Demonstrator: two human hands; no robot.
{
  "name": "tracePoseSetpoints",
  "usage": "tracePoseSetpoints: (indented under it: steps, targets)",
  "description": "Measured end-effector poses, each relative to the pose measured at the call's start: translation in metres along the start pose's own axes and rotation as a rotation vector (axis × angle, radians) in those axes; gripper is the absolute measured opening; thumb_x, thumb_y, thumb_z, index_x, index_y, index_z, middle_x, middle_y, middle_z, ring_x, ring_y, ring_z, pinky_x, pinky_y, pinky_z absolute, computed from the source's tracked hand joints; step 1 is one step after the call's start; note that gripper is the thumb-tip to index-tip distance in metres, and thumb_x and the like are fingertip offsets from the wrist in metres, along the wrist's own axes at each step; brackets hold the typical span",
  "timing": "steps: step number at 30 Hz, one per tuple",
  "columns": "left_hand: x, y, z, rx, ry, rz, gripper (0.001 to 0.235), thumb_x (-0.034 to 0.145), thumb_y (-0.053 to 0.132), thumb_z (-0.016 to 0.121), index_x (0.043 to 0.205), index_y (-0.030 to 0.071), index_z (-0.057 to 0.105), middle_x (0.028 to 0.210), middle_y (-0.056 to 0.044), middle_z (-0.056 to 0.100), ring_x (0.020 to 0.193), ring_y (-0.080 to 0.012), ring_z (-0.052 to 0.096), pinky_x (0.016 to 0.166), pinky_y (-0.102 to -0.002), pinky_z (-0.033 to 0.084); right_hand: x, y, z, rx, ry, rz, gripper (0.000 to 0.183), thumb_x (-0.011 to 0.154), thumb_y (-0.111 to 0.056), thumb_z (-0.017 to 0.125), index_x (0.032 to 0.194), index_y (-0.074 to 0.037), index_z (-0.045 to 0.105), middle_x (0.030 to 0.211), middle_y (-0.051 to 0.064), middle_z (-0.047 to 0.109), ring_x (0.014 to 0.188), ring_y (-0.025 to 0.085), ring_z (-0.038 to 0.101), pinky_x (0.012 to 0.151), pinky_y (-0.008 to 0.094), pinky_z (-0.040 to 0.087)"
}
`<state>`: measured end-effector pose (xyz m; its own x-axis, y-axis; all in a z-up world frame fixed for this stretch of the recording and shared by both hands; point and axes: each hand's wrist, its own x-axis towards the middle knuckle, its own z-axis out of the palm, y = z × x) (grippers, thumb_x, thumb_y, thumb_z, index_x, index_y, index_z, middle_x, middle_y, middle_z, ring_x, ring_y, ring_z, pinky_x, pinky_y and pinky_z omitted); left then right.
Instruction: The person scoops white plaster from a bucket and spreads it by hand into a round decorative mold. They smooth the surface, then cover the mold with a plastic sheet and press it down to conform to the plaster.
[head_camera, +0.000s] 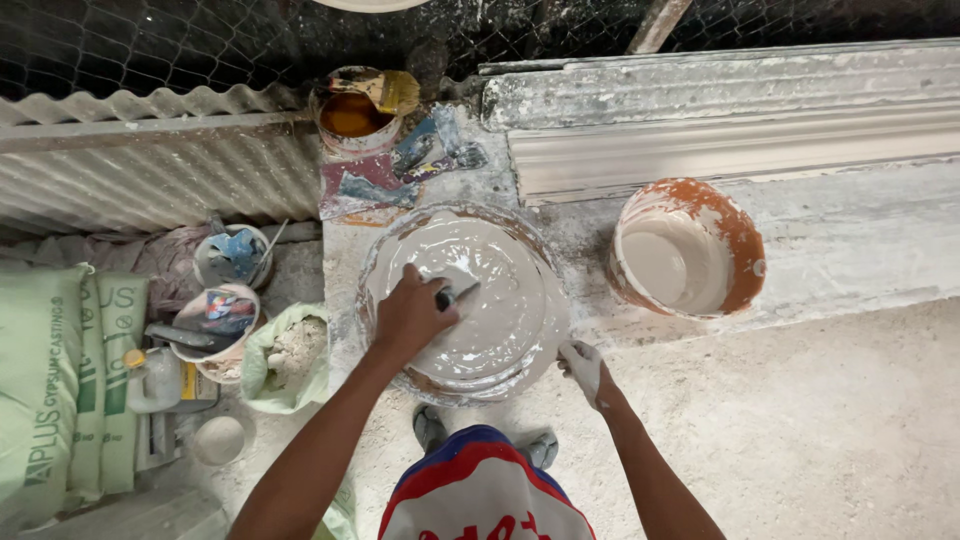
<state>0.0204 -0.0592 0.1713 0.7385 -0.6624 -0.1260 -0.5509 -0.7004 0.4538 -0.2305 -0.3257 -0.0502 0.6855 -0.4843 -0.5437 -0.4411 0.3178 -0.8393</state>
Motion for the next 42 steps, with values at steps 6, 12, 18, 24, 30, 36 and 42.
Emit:
tracePoseSetpoints:
  steps: [6,12,18,24,30,36,42]
  targets:
    - [0.040,0.037,0.050,-0.199,0.094,0.059,0.058,0.072,0.040,0.082,0.126,0.021,0.073,0.116,-0.014,0.051,0.105,-0.0295,0.062,0.082,-0.045,0.057,0.002,0.013,0.001,-0.025,0.046,0.016,0.036,0.098,-0.032,0.063,0.110,0.002,0.069,0.091,0.004,0.069,0.079,0.012,0.061,0.069,0.028,0.050]
    - [0.075,0.068,0.073,-0.135,0.213,0.190,0.052,0.075,0.035,0.079,0.125,0.019,0.074,0.117,-0.013,0.052,0.109,-0.0307,0.061,0.079,-0.045,0.058,-0.006,0.019,-0.006,0.019,0.072,-0.025,0.035,0.096,-0.031,0.064,0.114,-0.001,0.068,0.092,0.003,0.068,0.077,0.011,0.059,0.068,0.027,0.048]
    - [0.084,0.063,0.076,-0.218,0.159,0.129,0.049,0.077,0.034,0.080,0.123,0.017,0.073,0.119,-0.014,0.052,0.105,-0.0302,0.062,0.081,-0.044,0.057,-0.028,0.012,-0.019,-0.018,0.194,-0.020,0.037,0.097,-0.032,0.063,0.120,-0.002,0.067,0.095,0.005,0.070,0.083,0.013,0.061,0.071,0.028,0.050]
    - [0.059,-0.025,0.043,0.143,0.405,0.113,0.048,0.085,0.030,0.079,0.129,0.016,0.070,0.127,-0.016,0.054,0.104,-0.0295,0.062,0.078,-0.042,0.059,-0.059,0.014,-0.037,-0.027,0.307,-0.059,0.038,0.098,-0.027,0.062,0.123,0.000,0.068,0.099,0.006,0.070,0.087,0.014,0.063,0.074,0.029,0.052]
    - [0.050,-0.064,0.019,-0.449,0.568,-0.074,0.044,0.093,0.030,0.074,0.131,0.010,0.065,0.125,-0.017,0.060,0.108,-0.0288,0.066,0.086,-0.041,0.059,-0.077,0.010,-0.034,0.032,0.370,-0.023,0.036,0.099,-0.024,0.060,0.124,0.001,0.067,0.099,0.006,0.069,0.086,0.014,0.062,0.074,0.030,0.052]
    - [0.080,0.008,0.105,-1.592,-0.139,-0.488,0.053,0.093,0.032,0.066,0.134,0.002,0.051,0.103,-0.015,0.069,0.083,-0.0244,0.073,0.073,-0.040,0.067,-0.102,0.002,-0.042,0.111,0.394,-0.035,0.036,0.099,-0.022,0.059,0.125,0.003,0.066,0.097,0.006,0.068,0.084,0.013,0.059,0.072,0.028,0.050]
    - [0.145,0.121,0.231,-1.716,-0.150,-0.678,0.048,0.093,0.034,0.072,0.118,-0.003,0.054,0.096,-0.011,0.063,0.079,-0.0234,0.065,0.074,-0.040,0.061,-0.123,-0.008,-0.085,0.093,0.435,-0.095,0.039,0.099,-0.026,0.060,0.125,0.003,0.066,0.097,0.007,0.069,0.083,0.013,0.060,0.071,0.028,0.051]
